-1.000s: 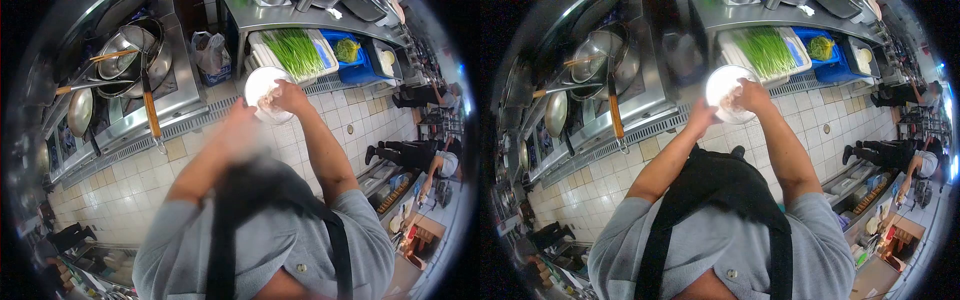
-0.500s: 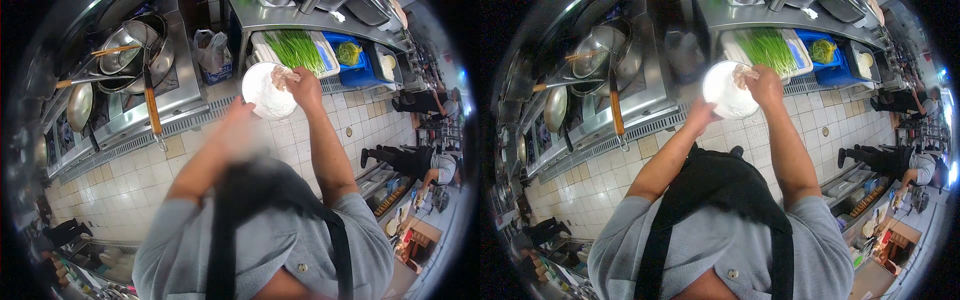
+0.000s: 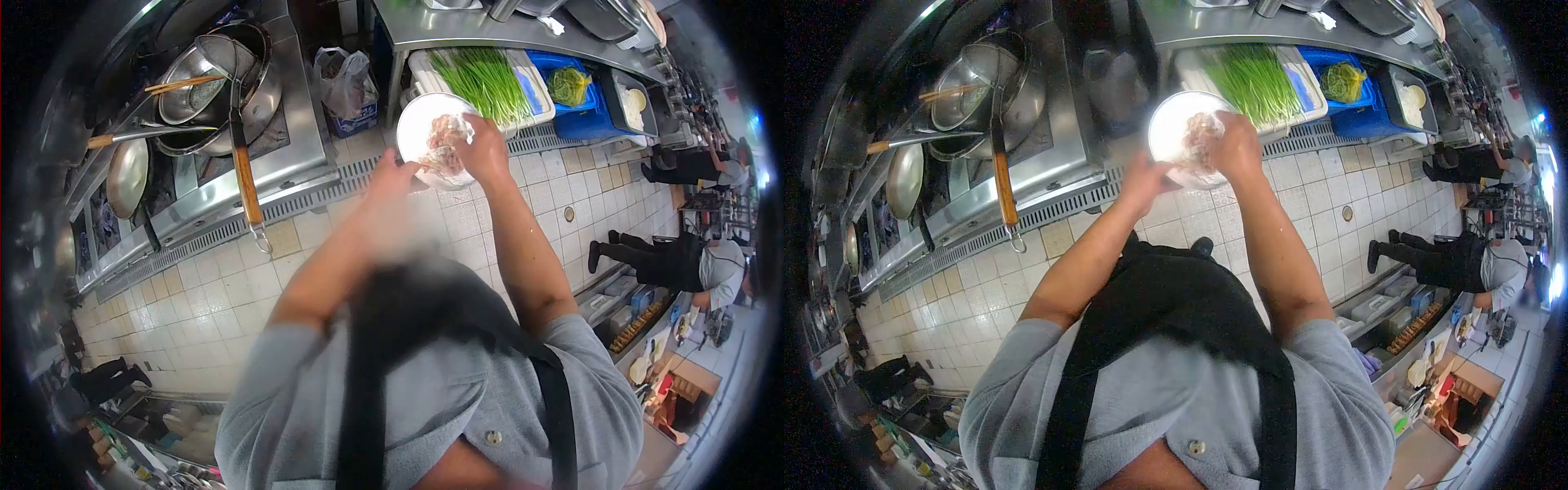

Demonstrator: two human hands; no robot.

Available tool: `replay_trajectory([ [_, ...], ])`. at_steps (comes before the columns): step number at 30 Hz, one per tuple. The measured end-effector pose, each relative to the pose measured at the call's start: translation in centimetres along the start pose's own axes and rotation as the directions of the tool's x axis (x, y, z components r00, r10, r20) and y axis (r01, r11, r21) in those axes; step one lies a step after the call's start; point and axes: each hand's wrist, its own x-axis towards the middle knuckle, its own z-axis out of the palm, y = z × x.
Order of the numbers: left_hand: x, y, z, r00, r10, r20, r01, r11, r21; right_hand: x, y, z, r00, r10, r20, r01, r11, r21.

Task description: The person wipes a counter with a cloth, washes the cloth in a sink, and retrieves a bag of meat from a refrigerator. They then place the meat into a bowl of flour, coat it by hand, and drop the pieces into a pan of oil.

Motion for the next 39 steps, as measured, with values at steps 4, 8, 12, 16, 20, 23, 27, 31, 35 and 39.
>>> replay_trajectory([
  [4,-1.1,1.8,0.9,0.999,-0.009,-0.048,0.008,1.0,-0.024,0.8,-2.2,-0.8,0.988,0.128,0.089,-0.119,0.988,-0.097],
  [8,-1.0,1.5,0.2,0.999,-0.019,-0.037,0.018,1.0,-0.017,2.0,-1.4,-0.2,0.975,0.192,0.115,-0.192,0.981,-0.015],
  [12,0.2,-0.4,-0.1,0.994,-0.049,-0.094,0.044,0.998,-0.052,2.1,-1.6,0.0,0.972,0.233,0.005,-0.232,0.968,0.098],
  [16,-0.4,1.1,-0.2,0.995,-0.019,-0.1,0.016,0.999,-0.033,1.2,-2.1,0.8,0.994,0.062,0.089,-0.036,0.963,-0.269],
  [20,-2.6,3.5,0.2,0.998,-0.058,-0.003,0.058,0.994,-0.093,1.6,-1.4,0.6,0.986,0.075,0.148,-0.002,0.895,-0.445],
  [23,-2.1,2.8,0.2,1.0,-0.028,-0.001,0.028,0.998,-0.057,2.2,-1.1,0.9,0.986,-0.122,0.113,0.16,0.884,-0.44],
  [27,-3.0,4.3,0.7,0.999,-0.054,0.008,0.054,0.998,0.01,1.9,-2.9,0.7,0.973,-0.159,0.168,0.211,0.908,-0.363],
  [31,-3.9,5.1,0.7,0.997,-0.064,0.044,0.069,0.99,-0.125,2.2,-3.4,-0.8,0.996,-0.038,0.079,0.046,0.994,-0.096],
  [35,-3.0,3.9,0.4,0.999,-0.048,-0.005,0.047,0.995,-0.083,2.2,-3.5,-0.4,0.988,0.052,-0.142,-0.07,0.99,-0.121],
  [39,-2.2,2.9,0.5,0.999,-0.04,0.024,0.043,0.994,-0.1,0.3,-2.6,3.4,0.972,-0.233,0.034,0.227,0.889,-0.397],
])
